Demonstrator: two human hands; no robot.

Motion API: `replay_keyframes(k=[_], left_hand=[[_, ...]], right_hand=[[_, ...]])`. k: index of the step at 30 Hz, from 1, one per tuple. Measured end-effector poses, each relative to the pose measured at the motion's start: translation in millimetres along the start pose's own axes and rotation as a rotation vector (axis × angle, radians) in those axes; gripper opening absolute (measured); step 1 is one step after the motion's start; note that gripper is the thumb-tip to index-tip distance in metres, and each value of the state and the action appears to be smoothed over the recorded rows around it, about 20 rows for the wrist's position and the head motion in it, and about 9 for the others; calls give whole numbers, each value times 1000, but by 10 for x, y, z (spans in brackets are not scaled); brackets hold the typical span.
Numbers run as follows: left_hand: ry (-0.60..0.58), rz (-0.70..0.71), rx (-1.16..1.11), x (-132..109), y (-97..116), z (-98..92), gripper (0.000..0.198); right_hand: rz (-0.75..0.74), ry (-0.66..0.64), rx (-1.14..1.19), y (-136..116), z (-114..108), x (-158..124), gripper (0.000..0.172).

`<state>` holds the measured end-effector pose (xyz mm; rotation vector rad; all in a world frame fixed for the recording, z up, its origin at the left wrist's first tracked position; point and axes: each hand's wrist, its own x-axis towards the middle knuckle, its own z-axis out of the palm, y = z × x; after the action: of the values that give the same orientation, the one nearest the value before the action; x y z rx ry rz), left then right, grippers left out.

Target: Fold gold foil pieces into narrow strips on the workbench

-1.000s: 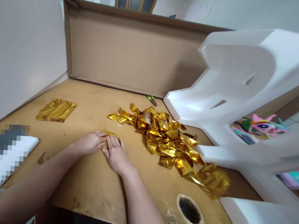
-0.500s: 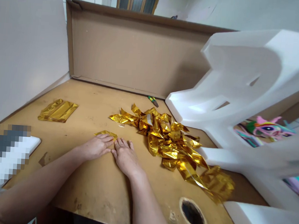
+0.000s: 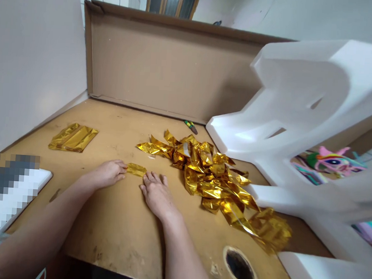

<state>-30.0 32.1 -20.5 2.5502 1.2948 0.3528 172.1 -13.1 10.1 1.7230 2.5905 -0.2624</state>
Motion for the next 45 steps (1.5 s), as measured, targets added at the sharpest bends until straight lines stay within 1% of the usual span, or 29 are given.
replay_keyframes(k=[4, 6, 9, 11, 14, 17, 19, 22, 23, 24, 26, 28, 30, 35, 39, 42, 45], left_hand=[[22, 35, 40, 23, 14, 38, 18], [14, 38, 64, 37, 25, 55, 20], [-7, 37, 92, 46, 44, 52, 23], [-28, 24, 108, 41, 60, 27, 25], [-49, -25, 117, 22, 89, -30, 26], [-47, -51, 132, 8, 139, -76, 26], [-34, -49, 156, 10, 195, -73, 29], [34, -2, 145, 36, 311, 3, 41], [56, 26, 123, 49, 350, 42, 47], [51, 45, 97, 63, 386, 82, 56], [-44, 68, 48, 88, 439, 148, 68], [-123, 44, 27, 101, 457, 173, 73], [-170, 5, 29, 93, 439, 154, 76], [-215, -37, 42, 12, 294, 46, 80], [-249, -75, 44, -44, 197, -3, 84], [-273, -99, 50, -59, 201, -29, 85], [-283, -122, 59, -61, 245, -54, 86]], right_hand=[[-35, 72, 12, -119, 82, 83, 52], [-82, 61, 45, -211, 135, 152, 60], [-136, 1, 86, -294, 202, 233, 68], [-121, -31, 87, -268, 232, 246, 71], [-35, -20, 74, -135, 254, 212, 75], [23, -14, 61, -17, 258, 167, 79], [39, -25, 51, 8, 258, 155, 81], [48, -45, 32, 0, 264, 164, 79], [49, -54, 24, -2, 269, 171, 77], [48, -63, 15, -1, 276, 179, 76], [39, -71, -1, 10, 289, 191, 74], [32, -73, -8, 20, 294, 195, 73], [34, -75, -6, 18, 282, 189, 73], [53, -83, 7, -26, 217, 167, 73], [51, -56, 26, -32, 211, 174, 78], [43, -35, 32, -17, 230, 180, 80], [38, -9, 34, -5, 246, 185, 77]])
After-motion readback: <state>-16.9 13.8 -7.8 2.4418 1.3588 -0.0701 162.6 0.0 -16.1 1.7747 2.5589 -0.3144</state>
